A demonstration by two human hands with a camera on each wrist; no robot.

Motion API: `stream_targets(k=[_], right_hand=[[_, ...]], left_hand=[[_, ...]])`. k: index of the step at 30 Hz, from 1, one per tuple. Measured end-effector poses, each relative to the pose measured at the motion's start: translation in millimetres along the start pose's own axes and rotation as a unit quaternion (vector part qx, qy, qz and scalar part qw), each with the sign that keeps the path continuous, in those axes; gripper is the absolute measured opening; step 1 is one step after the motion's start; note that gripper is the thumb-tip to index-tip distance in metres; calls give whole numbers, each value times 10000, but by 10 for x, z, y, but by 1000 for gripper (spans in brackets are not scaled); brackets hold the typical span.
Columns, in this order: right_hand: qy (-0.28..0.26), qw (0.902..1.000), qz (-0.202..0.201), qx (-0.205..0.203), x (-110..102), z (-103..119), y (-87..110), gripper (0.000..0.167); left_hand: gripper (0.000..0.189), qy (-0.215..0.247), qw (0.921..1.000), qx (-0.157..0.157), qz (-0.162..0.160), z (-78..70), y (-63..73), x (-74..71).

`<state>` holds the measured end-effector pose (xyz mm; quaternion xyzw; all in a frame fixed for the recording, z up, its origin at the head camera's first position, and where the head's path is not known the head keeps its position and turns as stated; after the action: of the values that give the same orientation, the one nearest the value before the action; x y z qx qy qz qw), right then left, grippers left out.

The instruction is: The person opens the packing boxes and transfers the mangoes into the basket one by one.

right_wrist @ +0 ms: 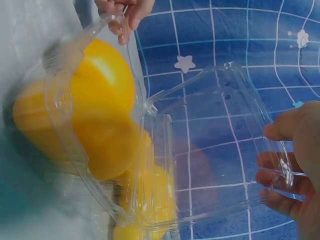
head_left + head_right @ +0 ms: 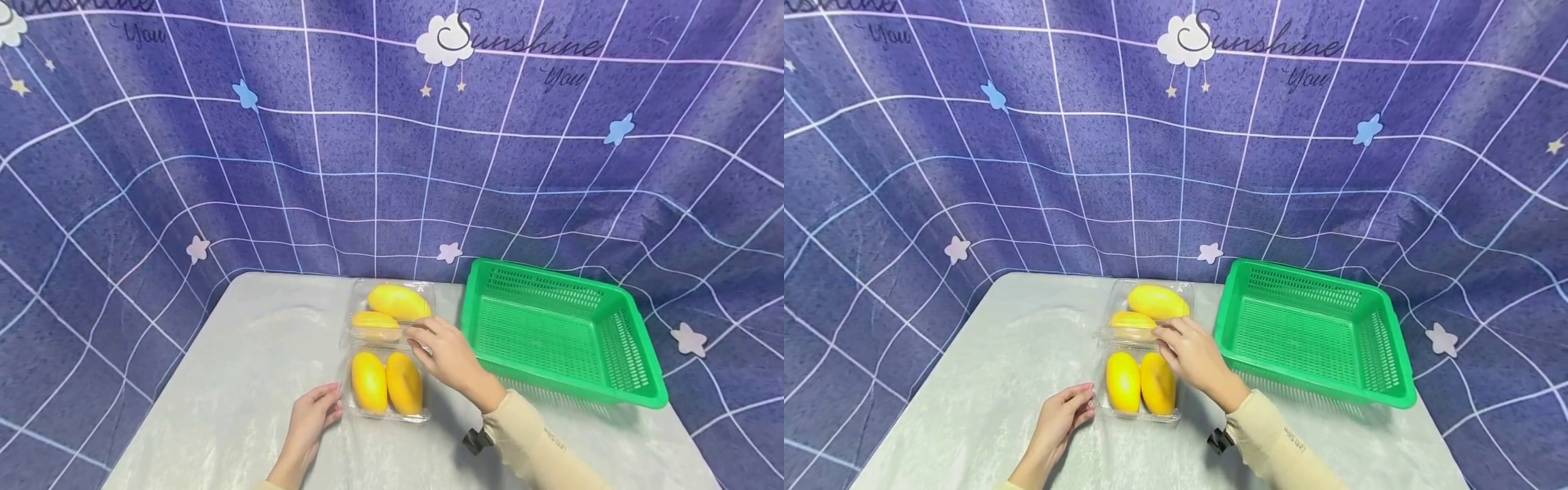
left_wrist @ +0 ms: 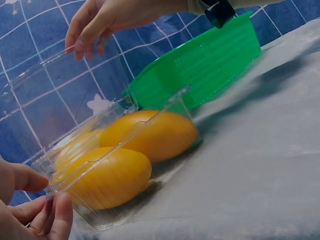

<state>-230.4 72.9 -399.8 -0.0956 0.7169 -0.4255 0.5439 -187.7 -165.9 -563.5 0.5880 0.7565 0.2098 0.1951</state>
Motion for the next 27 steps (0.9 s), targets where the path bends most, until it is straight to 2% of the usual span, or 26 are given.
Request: stream_targets(k=[4, 11, 16, 23, 27], right_hand=[[15, 10000, -32, 1, -4, -8, -5, 20], [96, 9999, -13, -41, -17, -36, -60, 18], [157, 9997, -197, 15, -14, -83, -83, 18], [222, 9975, -531, 415, 8, -211, -112, 17], [190, 9951, -692, 681, 39, -296, -110, 19]], left_hand=[[40, -22, 10000, -41, 19, 17, -5, 8], [40, 104, 9997, 110, 206, 1, 23, 35], [39, 44, 9999, 7, 167, 16, 55, 38], [39, 29, 9999, -140, 56, 46, 52, 27], [39, 63, 9998, -178, 95, 54, 59, 34]])
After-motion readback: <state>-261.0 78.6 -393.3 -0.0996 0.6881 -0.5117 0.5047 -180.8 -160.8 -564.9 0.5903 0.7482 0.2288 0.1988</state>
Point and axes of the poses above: each hand's wrist, its own y-axis away from the middle knuckle, its own x-axis out of the palm, z = x × y, the point moved 7 cm from there along -y, towards the middle knuckle, and after that the axes turned 11 degrees about -x, right-handed, at the moved point
